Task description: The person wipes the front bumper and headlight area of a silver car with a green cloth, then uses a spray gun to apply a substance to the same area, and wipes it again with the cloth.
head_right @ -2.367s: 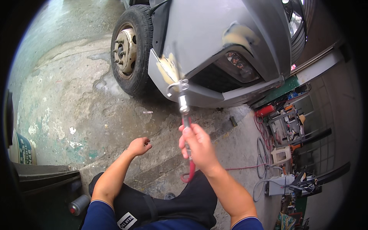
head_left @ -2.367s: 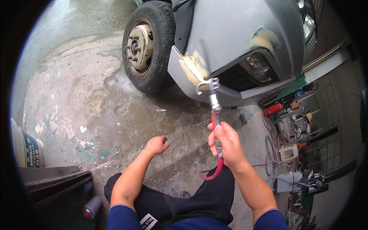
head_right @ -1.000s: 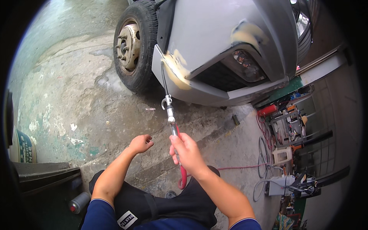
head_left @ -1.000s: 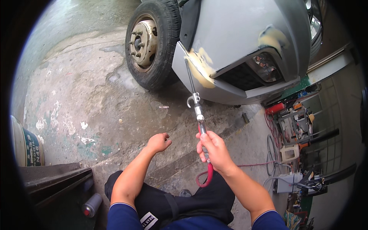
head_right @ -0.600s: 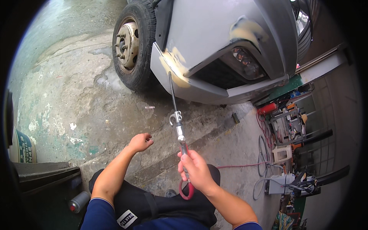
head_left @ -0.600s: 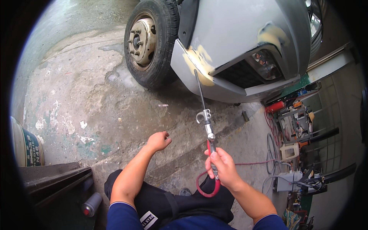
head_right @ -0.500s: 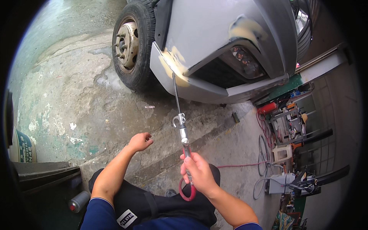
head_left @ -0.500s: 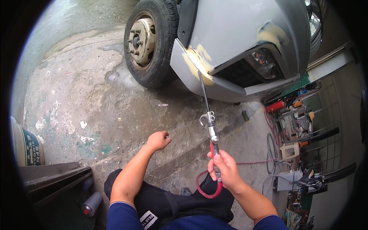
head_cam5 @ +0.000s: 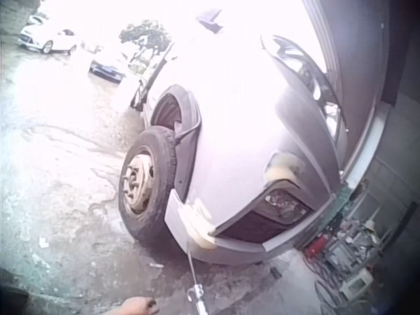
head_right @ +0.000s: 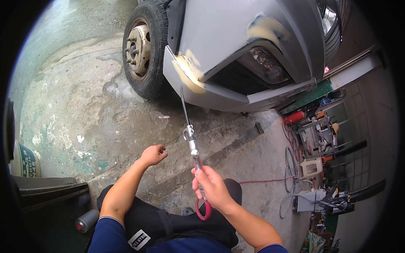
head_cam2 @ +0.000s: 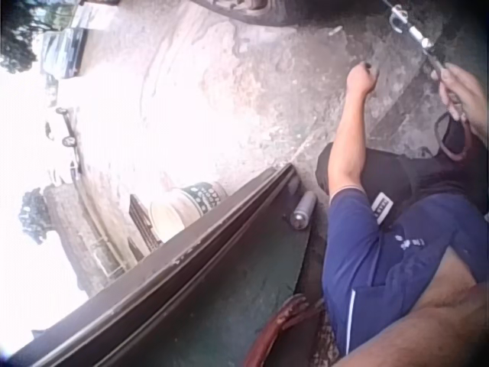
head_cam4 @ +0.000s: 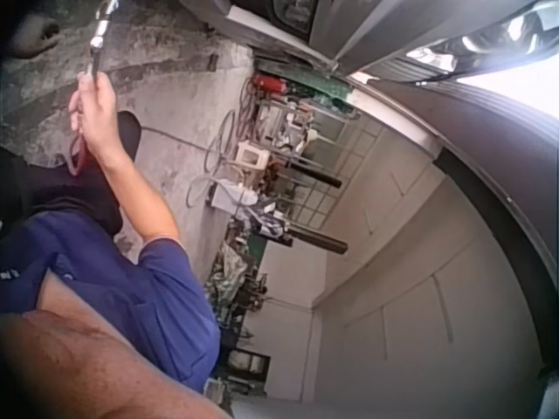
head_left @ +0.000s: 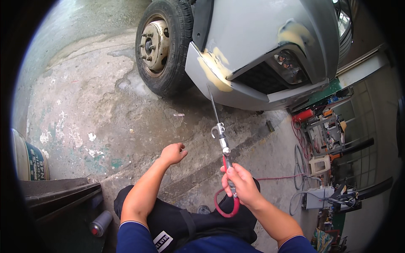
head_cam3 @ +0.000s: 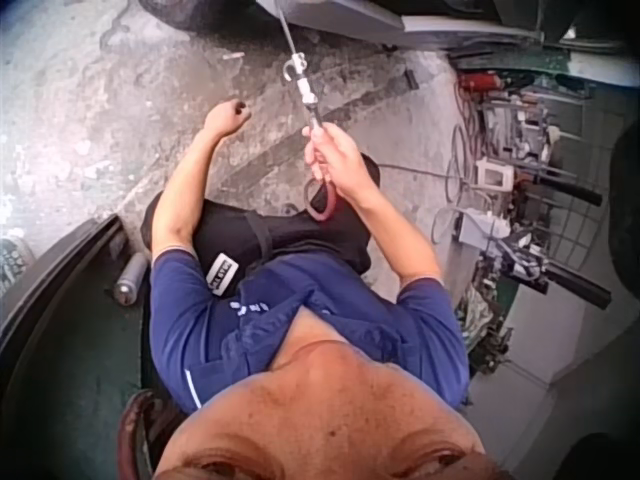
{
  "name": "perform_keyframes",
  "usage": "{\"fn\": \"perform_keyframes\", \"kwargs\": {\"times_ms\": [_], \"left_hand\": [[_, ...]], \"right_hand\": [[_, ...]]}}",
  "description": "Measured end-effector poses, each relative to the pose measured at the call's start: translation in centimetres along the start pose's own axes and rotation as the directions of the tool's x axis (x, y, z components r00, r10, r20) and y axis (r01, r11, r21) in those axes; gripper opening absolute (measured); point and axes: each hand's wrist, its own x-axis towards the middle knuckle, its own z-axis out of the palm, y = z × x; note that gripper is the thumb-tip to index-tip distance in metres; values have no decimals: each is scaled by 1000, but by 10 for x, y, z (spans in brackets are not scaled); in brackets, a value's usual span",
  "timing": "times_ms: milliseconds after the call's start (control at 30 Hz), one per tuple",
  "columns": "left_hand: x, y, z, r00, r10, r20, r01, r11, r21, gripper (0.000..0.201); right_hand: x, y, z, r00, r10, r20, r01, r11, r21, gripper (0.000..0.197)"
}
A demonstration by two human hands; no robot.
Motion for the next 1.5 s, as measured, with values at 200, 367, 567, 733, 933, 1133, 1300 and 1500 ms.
{"fn": "perform_keyframes", "kwargs": {"times_ms": [200,367,567,733,933,1133,1300,1500], "left_hand": [[0,-4,2,1000,1,-11,-1,1000,-5,40],[-1,0,1,1000,-1,9,2,1000,-9,40],[0,-2,3,1000,-3,6,3,1000,-6,40],[3,1,5,1000,-9,25,9,1000,0,41],[4,-6,10,999,22,-32,-22,1000,-3,40],[2,-6,11,999,25,-36,-25,1000,15,40],[3,-4,13,999,29,-44,-28,999,22,40],[1,4,4,1000,-1,0,1,1000,15,39]], "right_hand": [[25,1,7,999,-4,32,4,1000,-1,32],[34,5,5,999,16,41,-16,1000,5,32],[45,7,6,998,-5,66,6,1000,-25,33],[73,-10,13,997,-23,74,26,999,-31,33],[71,-10,14,999,15,33,-14,999,-31,33],[53,14,5,998,59,16,-58,998,-7,32],[62,26,6,999,26,22,-26,999,-31,32],[63,25,10,999,34,-27,-35,999,-34,33]]}}
